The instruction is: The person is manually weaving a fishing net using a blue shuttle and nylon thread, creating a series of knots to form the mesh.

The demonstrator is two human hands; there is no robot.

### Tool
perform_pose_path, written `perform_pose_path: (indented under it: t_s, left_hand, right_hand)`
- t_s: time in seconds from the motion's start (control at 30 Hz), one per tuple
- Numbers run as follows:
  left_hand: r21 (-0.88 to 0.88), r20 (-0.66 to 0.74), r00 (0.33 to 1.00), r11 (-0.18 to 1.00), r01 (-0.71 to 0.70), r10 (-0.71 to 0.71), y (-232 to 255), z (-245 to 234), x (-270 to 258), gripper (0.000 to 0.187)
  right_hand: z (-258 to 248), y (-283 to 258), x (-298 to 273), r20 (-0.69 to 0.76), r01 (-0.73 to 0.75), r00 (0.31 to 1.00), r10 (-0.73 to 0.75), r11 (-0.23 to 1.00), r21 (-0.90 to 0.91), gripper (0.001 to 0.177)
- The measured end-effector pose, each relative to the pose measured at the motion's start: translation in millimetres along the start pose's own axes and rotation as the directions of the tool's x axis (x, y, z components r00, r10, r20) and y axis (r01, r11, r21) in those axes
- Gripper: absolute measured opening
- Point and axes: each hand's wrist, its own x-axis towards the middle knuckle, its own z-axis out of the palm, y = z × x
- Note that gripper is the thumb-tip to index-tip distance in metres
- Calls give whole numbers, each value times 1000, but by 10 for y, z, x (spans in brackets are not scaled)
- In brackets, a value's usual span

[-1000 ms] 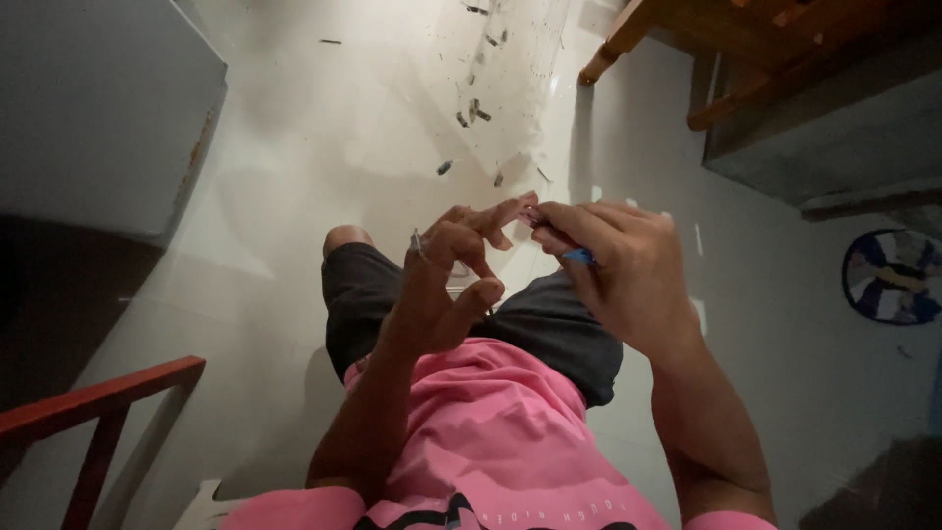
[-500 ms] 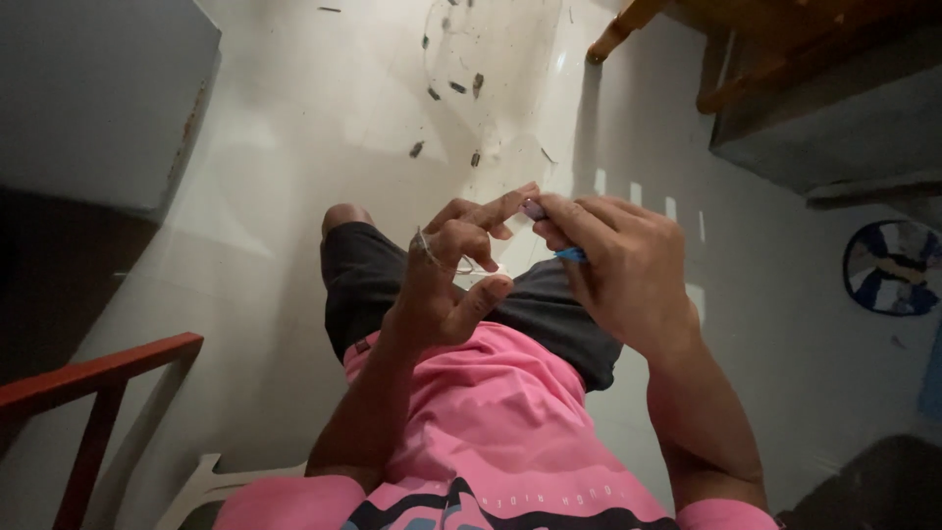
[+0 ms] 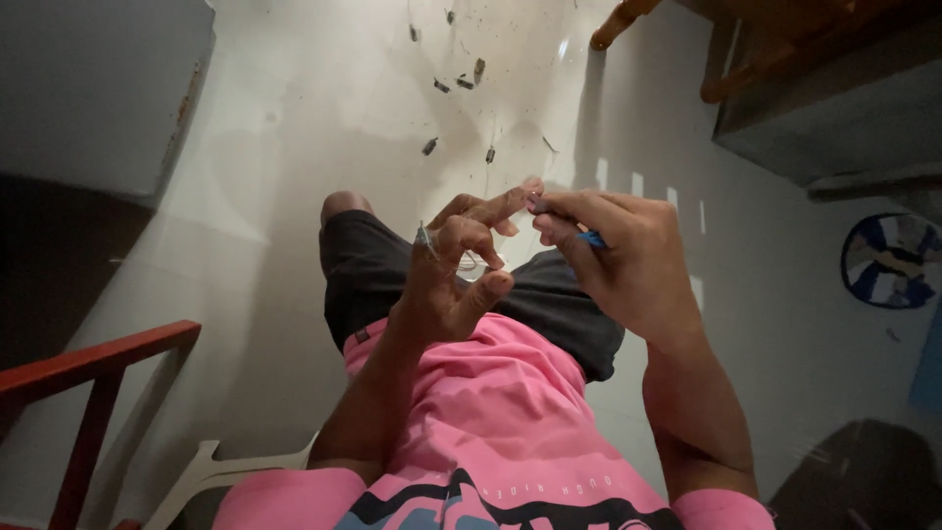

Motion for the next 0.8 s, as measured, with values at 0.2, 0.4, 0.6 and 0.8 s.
perform_pose_path:
  t_s: [0.2, 0.4, 0.6, 0.8]
  left_hand:
    - [-45, -3, 1000, 999, -5, 5, 34, 14, 8, 26]
    - [-90, -27, 999, 995, -31, 28, -119, 38, -62, 25]
    - [-88, -35, 998, 995, -49, 46, -101, 58, -41, 26]
    - [-68, -39, 997, 996, -62, 60, 13, 78, 63, 23]
  right_hand:
    - [8, 16, 14, 10, -70, 998, 69, 984, 162, 8]
    - [43, -21, 35, 12, -89, 996, 89, 955, 284, 5]
    - [65, -31, 5, 2, -55, 998, 56, 970, 237, 6]
    - [40, -25, -3, 6, -46, 999, 46, 975, 217, 5]
